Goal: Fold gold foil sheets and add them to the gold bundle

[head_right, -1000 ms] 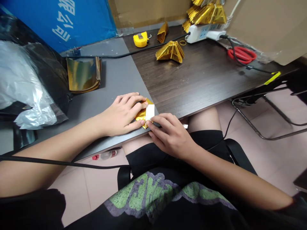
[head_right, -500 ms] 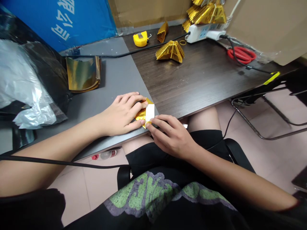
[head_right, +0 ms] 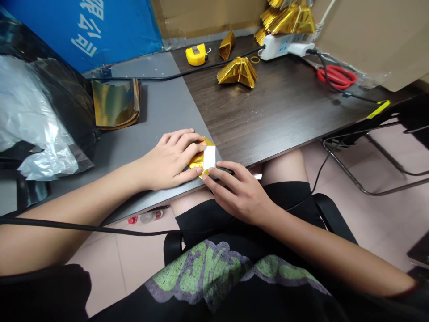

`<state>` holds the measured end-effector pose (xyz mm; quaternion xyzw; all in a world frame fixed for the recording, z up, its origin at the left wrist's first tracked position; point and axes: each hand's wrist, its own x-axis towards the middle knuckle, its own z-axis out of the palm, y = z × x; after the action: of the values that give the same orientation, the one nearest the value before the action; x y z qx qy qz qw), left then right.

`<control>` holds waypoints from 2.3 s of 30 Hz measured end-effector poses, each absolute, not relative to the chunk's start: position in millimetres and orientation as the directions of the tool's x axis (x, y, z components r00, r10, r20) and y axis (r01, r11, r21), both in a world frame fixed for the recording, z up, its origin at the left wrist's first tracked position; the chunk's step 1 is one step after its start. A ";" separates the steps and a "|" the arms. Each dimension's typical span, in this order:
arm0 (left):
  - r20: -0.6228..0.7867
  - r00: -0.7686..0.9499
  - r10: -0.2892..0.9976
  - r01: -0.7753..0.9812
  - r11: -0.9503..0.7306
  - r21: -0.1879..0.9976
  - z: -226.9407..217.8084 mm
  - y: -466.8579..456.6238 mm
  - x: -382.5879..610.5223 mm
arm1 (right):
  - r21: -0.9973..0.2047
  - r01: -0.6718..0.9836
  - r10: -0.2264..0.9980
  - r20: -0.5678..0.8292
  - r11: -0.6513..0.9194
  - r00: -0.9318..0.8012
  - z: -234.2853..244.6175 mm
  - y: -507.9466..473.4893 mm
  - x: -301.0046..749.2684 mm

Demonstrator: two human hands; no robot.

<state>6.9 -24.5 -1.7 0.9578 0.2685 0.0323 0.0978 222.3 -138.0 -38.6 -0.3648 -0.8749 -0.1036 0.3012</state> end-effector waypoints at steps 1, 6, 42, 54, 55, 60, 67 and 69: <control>0.007 0.854 0.521 0.509 -0.836 0.205 -1.6 -24.6 6.8 | -0.042 0.702 0.579 0.600 0.711 -0.552 -39.5 -138.4 222.9; 0.008 0.854 0.519 0.507 -0.838 0.202 -1.6 -24.7 6.3 | -0.069 0.701 0.592 0.598 0.710 -0.541 -42.9 -139.7 223.9; 0.010 0.857 0.515 0.503 -0.841 0.199 -2.3 -24.1 6.6 | -0.187 0.702 0.637 0.619 0.687 -0.459 -47.7 -143.7 218.9; -0.013 0.852 0.523 0.515 -0.834 0.198 0.0 -24.5 6.6 | -0.135 0.725 0.611 0.652 0.675 -0.448 -56.7 -143.7 218.9; -0.014 0.851 0.524 0.516 -0.834 0.195 0.0 -24.7 6.7 | -0.125 0.728 0.605 0.660 0.674 -0.446 -57.0 -143.1 218.5; -0.010 0.851 0.525 0.518 -0.836 0.182 -1.1 -25.1 6.6 | -0.101 0.741 0.588 0.683 0.664 -0.434 -62.5 -143.5 215.4; 0.021 0.853 0.522 0.513 -0.844 0.158 -4.5 -24.9 5.7 | -0.129 0.751 0.591 0.707 0.647 -0.388 -67.4 -145.8 211.9; 0.025 0.851 0.524 0.514 -0.843 0.155 -4.8 -24.9 5.7 | -0.133 0.754 0.591 0.712 0.643 -0.378 -67.3 -145.6 211.1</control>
<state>5.7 -24.9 -4.8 0.9595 0.2705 0.0331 0.0713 211.1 -145.6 -67.3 -0.4087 -0.8231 -0.1074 0.3795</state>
